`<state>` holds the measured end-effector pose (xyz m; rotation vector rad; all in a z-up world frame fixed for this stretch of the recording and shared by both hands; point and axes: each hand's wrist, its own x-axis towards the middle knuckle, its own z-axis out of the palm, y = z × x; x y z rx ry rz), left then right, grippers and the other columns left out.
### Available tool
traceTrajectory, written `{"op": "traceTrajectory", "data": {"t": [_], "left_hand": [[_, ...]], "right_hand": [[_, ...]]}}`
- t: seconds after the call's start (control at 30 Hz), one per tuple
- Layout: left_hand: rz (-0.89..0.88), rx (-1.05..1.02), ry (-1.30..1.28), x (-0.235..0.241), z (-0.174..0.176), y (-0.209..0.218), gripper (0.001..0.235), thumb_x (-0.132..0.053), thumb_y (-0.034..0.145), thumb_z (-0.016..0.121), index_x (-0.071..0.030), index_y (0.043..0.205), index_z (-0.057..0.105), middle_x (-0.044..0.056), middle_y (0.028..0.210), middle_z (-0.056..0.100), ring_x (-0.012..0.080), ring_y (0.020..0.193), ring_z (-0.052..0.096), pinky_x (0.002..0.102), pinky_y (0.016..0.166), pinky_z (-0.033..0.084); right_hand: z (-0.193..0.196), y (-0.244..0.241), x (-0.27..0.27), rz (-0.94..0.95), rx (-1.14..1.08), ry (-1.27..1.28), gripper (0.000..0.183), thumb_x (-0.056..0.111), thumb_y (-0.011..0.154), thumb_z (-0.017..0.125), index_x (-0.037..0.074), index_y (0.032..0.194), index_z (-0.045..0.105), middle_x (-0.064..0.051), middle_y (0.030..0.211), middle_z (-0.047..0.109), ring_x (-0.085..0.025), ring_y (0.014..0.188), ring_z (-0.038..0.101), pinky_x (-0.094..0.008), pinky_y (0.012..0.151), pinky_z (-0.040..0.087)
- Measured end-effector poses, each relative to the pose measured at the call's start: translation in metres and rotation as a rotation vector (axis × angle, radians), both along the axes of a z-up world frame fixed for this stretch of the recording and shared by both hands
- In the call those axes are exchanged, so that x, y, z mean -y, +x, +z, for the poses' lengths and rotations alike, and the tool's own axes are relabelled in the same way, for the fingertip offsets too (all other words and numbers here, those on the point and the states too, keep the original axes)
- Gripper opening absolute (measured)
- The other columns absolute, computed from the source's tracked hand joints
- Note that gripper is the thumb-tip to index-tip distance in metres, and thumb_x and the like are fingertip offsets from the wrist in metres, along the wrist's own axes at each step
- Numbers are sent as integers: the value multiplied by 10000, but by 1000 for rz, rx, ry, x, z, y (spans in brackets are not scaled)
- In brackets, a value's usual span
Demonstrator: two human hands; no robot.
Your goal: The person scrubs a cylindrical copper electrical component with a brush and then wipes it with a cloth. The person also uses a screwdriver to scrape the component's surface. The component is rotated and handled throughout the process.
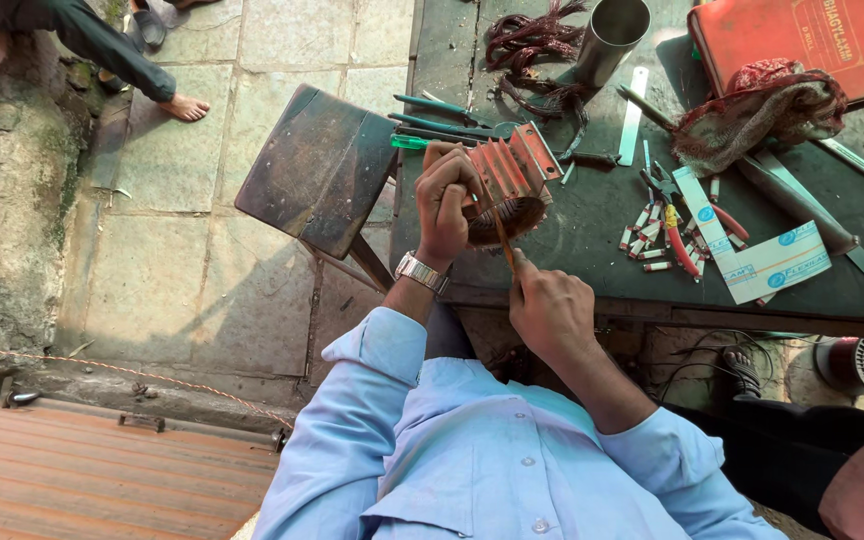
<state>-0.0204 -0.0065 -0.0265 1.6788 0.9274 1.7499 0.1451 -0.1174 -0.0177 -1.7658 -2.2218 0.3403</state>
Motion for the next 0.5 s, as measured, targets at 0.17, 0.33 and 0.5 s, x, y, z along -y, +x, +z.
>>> {"op": "traceTrajectory", "data": {"t": [0.17, 0.33, 0.5], "left_hand": [[3, 23, -70, 3, -3, -5, 118, -68, 765, 429, -17, 677, 489, 87, 745, 511, 246, 923, 456, 367, 889, 446], [-8, 42, -67, 0, -4, -6, 118, -77, 751, 427, -20, 668, 489, 82, 743, 506, 233, 925, 444, 368, 902, 451], [-16, 30, -43, 1, -9, -7, 122, -79, 732, 426, -37, 642, 498, 70, 722, 506, 234, 931, 444, 370, 891, 446]], "right_hand": [[4, 2, 7, -47, -32, 12, 367, 171, 937, 632, 77, 1284, 699, -126, 620, 683, -310, 552, 684, -448, 572, 534], [6, 1, 3, -27, -53, -29, 387, 165, 937, 626, 60, 1305, 682, -125, 644, 692, -306, 568, 693, -447, 581, 541], [6, 1, 4, -12, -21, -87, 396, 164, 947, 616, 46, 1322, 662, -90, 617, 692, -260, 537, 691, -422, 547, 535]]}}
